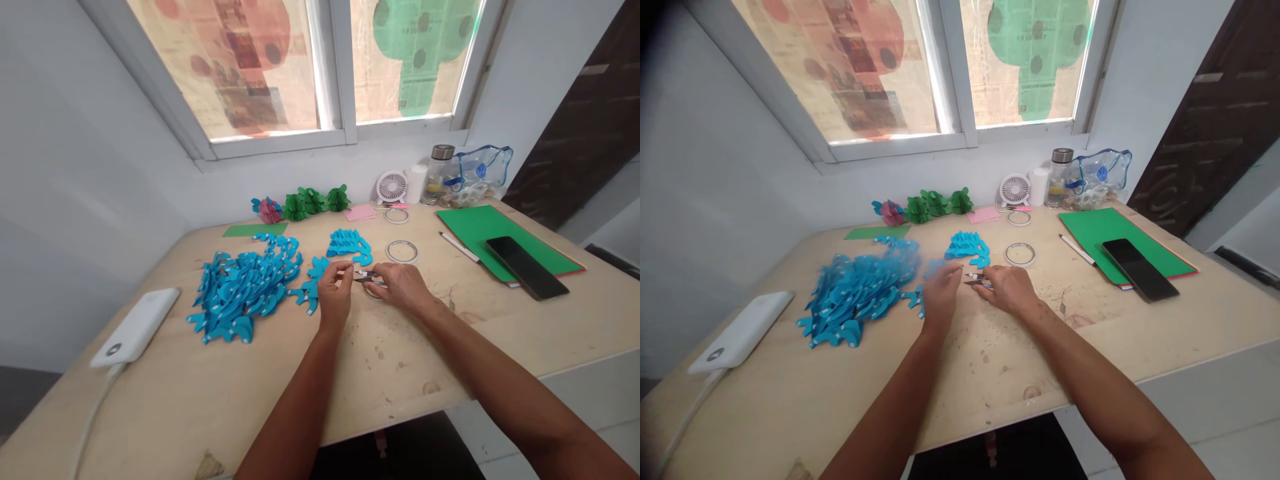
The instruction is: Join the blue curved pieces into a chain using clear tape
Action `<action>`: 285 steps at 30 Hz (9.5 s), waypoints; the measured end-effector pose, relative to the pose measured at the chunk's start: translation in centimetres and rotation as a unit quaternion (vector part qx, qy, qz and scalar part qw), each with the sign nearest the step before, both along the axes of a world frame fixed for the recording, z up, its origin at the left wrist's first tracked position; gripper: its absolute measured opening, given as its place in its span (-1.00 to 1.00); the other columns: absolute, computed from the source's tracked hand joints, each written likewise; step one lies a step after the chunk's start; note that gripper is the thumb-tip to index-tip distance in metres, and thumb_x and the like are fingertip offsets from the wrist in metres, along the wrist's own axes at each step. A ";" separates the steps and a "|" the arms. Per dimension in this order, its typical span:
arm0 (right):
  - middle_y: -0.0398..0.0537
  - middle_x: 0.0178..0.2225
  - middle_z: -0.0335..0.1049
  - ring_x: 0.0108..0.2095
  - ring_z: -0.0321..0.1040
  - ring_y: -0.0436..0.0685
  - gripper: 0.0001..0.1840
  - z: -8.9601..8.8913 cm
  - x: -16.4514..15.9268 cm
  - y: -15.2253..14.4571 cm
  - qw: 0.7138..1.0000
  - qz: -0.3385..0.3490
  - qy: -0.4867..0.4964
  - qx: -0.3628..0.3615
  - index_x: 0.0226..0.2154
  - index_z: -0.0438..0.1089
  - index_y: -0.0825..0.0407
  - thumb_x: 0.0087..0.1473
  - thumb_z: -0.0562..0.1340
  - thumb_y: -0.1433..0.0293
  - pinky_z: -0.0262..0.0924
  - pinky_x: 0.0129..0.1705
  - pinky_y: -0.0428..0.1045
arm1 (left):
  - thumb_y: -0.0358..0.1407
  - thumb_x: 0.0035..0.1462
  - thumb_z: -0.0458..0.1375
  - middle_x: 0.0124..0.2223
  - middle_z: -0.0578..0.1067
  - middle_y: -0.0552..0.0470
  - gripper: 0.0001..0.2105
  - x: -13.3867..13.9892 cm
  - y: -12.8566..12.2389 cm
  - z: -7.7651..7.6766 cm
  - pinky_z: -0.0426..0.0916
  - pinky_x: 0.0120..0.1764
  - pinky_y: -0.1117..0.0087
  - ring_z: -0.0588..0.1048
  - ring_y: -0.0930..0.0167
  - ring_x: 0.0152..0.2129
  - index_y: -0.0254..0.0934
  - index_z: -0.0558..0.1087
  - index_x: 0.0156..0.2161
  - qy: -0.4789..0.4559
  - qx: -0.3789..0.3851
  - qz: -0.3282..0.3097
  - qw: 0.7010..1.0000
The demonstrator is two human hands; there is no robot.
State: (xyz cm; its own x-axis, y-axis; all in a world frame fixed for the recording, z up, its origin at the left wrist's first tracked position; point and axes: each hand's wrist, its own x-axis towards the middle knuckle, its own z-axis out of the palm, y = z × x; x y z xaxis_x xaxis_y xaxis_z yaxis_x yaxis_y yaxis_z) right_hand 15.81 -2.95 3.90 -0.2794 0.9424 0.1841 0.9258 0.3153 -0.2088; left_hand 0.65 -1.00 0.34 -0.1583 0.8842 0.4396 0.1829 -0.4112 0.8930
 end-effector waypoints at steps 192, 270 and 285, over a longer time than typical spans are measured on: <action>0.01 -0.18 0.47 -0.17 0.39 0.17 -0.57 0.7 -0.5 -0.5 0.997 0.016 -0.063 -0.049 -0.14 0.36 -0.02 0.10 0.03 0.08 0.13 -0.25 -0.03 | -0.55 0.00 -0.02 -0.26 0.40 -0.02 -0.52 -0.6 -0.1 0.3 0.22 -0.13 0.27 0.31 0.31 -0.18 -0.26 0.20 0.07 0.381 0.138 -0.089 0.910; -0.05 -0.40 0.47 -0.41 0.33 0.05 -0.77 -1.1 0.0 1.2 0.901 0.054 0.420 -0.096 -0.37 0.46 0.09 -0.04 0.17 0.32 0.16 -0.42 -0.09 | -0.44 -0.27 0.32 -0.48 0.43 0.15 -0.44 0.6 -0.4 1.0 0.32 -0.34 0.39 0.43 0.51 -0.55 -0.20 0.20 -0.11 -0.372 -0.207 -0.207 0.881; -0.10 -0.50 0.40 -0.51 0.25 0.00 -0.79 -1.1 -0.4 1.1 0.870 0.031 0.476 -0.126 -0.44 0.42 0.11 -0.09 0.20 0.29 0.08 -0.48 -0.10 | -0.48 -0.27 0.29 -0.50 0.43 0.16 -0.43 0.8 -0.8 1.3 0.30 -0.36 0.40 0.42 0.52 -0.57 -0.23 0.17 -0.10 -0.381 -0.227 -0.199 0.874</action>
State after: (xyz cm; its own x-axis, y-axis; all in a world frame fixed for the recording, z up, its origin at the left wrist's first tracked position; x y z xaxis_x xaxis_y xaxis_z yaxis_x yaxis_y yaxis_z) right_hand 15.37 -1.86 2.78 -0.1653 0.9747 0.1502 0.2780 0.1922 -0.9412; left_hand 1.45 -1.78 1.62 0.1077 0.9918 -0.0691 -0.6133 0.1210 0.7805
